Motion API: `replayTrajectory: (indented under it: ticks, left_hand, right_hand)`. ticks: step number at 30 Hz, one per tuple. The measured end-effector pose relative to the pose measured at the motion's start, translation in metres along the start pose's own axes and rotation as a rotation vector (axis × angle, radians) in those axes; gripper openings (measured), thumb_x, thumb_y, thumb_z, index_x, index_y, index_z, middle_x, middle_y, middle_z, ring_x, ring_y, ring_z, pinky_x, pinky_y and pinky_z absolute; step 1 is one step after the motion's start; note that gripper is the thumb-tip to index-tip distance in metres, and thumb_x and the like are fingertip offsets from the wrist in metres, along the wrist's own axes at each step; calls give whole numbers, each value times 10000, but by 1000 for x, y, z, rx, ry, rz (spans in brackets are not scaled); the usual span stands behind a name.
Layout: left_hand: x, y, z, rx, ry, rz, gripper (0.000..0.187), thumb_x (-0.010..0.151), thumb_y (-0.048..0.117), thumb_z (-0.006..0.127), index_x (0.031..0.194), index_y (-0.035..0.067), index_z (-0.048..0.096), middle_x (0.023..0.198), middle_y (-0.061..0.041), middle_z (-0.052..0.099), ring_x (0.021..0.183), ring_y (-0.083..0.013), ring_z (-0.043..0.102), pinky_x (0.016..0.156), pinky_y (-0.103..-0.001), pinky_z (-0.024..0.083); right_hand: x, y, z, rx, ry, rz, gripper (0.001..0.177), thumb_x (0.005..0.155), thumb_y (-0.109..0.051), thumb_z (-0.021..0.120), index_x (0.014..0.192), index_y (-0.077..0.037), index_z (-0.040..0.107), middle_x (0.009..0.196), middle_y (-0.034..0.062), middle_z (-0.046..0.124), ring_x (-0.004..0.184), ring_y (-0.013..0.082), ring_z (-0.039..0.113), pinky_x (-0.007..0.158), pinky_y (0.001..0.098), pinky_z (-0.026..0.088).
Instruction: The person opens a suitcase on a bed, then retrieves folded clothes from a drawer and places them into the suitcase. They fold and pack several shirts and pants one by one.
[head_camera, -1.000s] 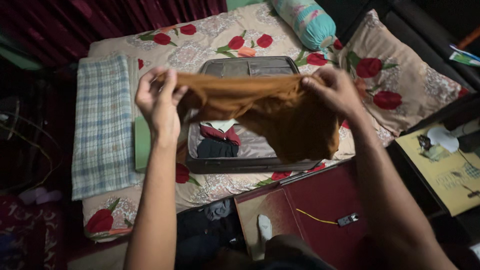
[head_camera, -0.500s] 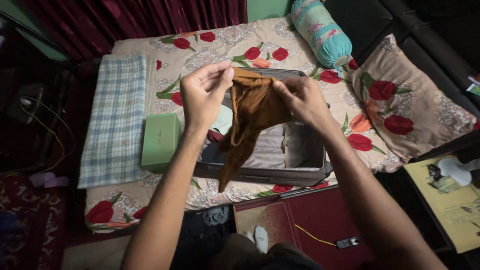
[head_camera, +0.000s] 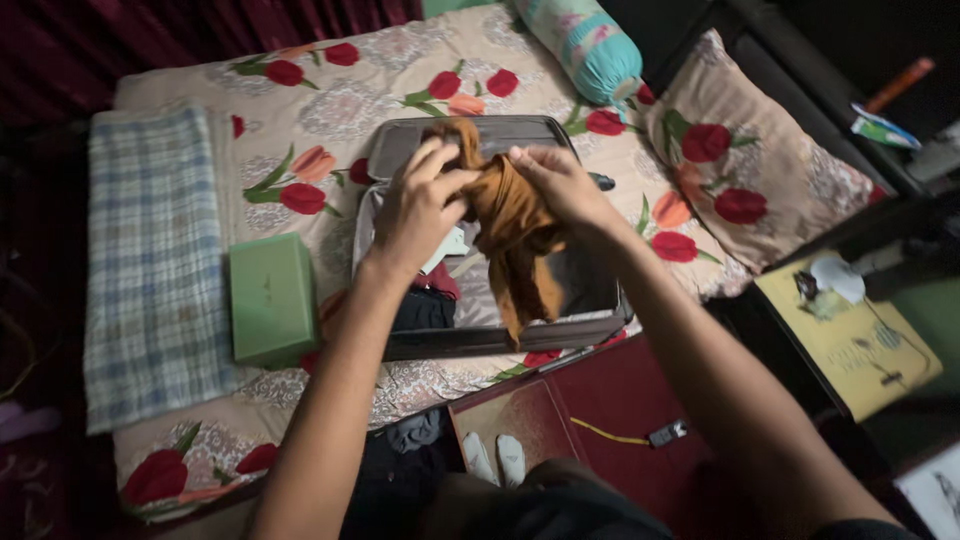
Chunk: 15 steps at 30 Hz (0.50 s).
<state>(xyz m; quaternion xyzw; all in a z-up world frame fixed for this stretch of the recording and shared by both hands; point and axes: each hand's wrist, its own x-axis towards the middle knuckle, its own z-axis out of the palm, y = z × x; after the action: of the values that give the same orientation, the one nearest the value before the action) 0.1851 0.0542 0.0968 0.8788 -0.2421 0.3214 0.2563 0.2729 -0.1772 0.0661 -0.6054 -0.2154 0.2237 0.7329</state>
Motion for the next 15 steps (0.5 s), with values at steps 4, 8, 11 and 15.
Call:
replayTrajectory:
  ticks: [4, 8, 11, 15]
  left_hand:
    - [7, -16, 5, -264, -205, -157, 237, 909, 28, 748, 1146, 35, 734, 1032, -148, 741, 920, -272, 742, 795, -373, 583]
    - [20, -5, 10, -427, -128, -186, 237, 893, 76, 800, 1084, -9, 690, 851, -125, 702, 762, -217, 692, 693, -342, 537]
    - [29, 1, 1, -463, -56, -61, 318, 821, 173, 891, 1035, 28, 707, 869, -50, 730, 769, -106, 676, 663, -267, 531]
    - [35, -6, -35, -328, -153, -138, 380, 729, 342, 987, 908, 82, 774, 712, -14, 687, 604, -52, 529, 542, -246, 410]
  right_hand:
    - [-17, -22, -2, -675, 221, -324, 380, 998, -304, 736, 1192, 14, 665, 1056, 94, 747, 975, 154, 693, 849, 317, 570]
    - [-60, -33, 23, -1109, 152, -610, 646, 796, -294, 856, 1305, 35, 633, 1121, 193, 714, 1029, 272, 674, 888, 388, 556]
    - [-73, -43, 31, -1132, 198, -398, 585, 802, -274, 809, 1292, 6, 657, 1010, 168, 753, 885, 228, 731, 784, 360, 568]
    - [-78, -63, 5, -1193, 252, -319, 392, 812, -351, 855, 924, 9, 750, 816, 128, 779, 705, 221, 740, 613, 339, 579]
